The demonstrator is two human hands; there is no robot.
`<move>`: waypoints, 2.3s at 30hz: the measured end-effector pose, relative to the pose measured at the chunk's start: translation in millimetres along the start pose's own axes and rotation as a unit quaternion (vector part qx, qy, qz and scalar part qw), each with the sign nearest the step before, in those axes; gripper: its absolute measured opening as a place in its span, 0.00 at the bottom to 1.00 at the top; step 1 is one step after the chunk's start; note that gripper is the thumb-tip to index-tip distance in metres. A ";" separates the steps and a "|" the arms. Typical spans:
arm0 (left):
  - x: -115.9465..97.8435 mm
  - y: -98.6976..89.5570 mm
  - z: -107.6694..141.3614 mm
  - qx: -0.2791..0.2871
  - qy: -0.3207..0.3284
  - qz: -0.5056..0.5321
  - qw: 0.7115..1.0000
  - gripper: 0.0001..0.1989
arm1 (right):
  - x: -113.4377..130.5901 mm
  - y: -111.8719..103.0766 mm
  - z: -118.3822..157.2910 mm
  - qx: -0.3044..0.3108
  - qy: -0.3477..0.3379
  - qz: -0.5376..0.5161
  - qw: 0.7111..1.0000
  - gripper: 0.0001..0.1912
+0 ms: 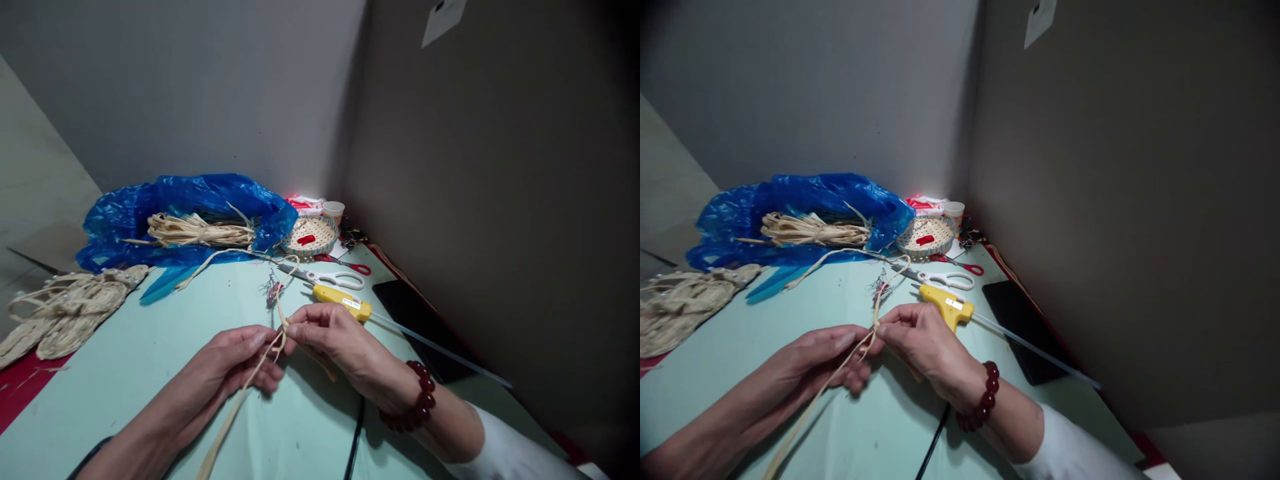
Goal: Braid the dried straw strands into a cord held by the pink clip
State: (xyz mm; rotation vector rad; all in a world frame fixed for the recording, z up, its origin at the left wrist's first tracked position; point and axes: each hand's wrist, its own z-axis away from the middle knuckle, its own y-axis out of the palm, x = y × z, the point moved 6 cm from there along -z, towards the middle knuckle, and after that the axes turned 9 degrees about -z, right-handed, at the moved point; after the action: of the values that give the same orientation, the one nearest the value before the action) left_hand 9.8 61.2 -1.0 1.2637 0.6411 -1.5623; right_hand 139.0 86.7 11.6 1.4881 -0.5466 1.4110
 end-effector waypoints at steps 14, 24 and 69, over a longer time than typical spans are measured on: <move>10.5 6.9 -9.7 -0.053 0.014 0.041 0.998 0.09 | -1.3 2.5 1.9 -0.025 -0.097 0.174 0.980 0.11; 17.9 -5.2 -9.6 -0.123 -0.019 -0.062 0.990 0.12 | 8.5 11.5 20.7 -0.065 -0.137 0.512 0.846 0.10; 10.6 -2.2 -0.2 -0.093 0.017 -0.246 0.965 0.12 | -5.9 11.7 6.2 0.026 -0.079 0.347 0.934 0.11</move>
State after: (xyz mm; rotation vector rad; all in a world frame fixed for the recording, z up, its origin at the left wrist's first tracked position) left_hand 8.2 58.4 -11.3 1.0377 1.1617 -1.8277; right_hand 130.9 74.8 10.9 1.5263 -1.2327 1.8498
